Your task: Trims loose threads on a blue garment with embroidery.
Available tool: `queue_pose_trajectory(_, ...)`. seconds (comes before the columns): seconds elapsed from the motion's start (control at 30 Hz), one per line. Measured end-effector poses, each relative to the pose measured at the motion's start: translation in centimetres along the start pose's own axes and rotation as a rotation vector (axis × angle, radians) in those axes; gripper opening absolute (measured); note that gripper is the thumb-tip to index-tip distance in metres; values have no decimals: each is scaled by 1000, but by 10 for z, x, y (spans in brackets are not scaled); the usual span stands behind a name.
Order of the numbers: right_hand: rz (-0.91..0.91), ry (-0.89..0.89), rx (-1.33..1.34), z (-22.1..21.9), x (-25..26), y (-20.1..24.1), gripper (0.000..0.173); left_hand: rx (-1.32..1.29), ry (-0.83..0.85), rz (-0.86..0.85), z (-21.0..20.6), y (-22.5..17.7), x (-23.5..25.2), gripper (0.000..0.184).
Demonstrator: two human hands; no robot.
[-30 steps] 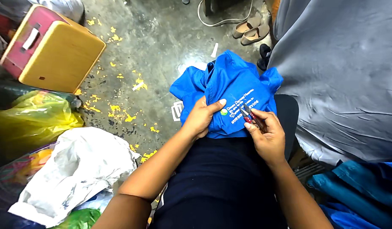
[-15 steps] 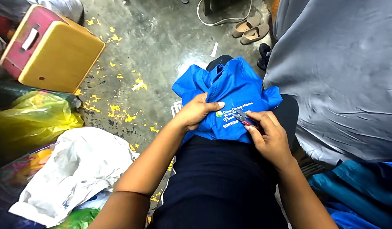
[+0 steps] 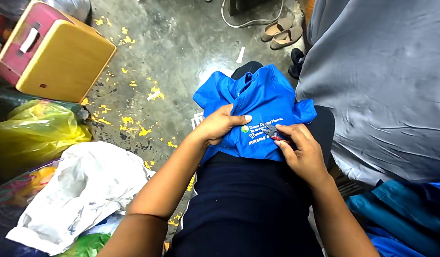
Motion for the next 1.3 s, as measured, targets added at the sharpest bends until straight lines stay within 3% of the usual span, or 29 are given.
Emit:
queue_pose_trajectory(0.47, 123, 28, 153, -12, 3, 0, 25, -82, 33, 127, 6, 6, 13, 21)
queue_pose_trajectory(0.63, -3, 3, 139, -2, 3, -7, 31, -101, 39, 124, 8, 7, 13, 23)
queue_pose_trajectory(0.8, -133, 87, 201, 3, 0, -12, 31, -97, 23, 140, 7, 6, 13, 22)
queue_pose_trajectory(1.3, -109, 75, 270, -1, 5, -11, 25, -83, 16, 148, 6, 6, 14, 20)
Point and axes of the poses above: each hand's wrist, its own x-axis towards the middle knuckle, its own z-axis out of the back of the hand, y = z × x, the point moved 3 cm from there along x, towards the middle knuckle, and after that the axes turned 8 degrees about z, right-handed, at the moved point
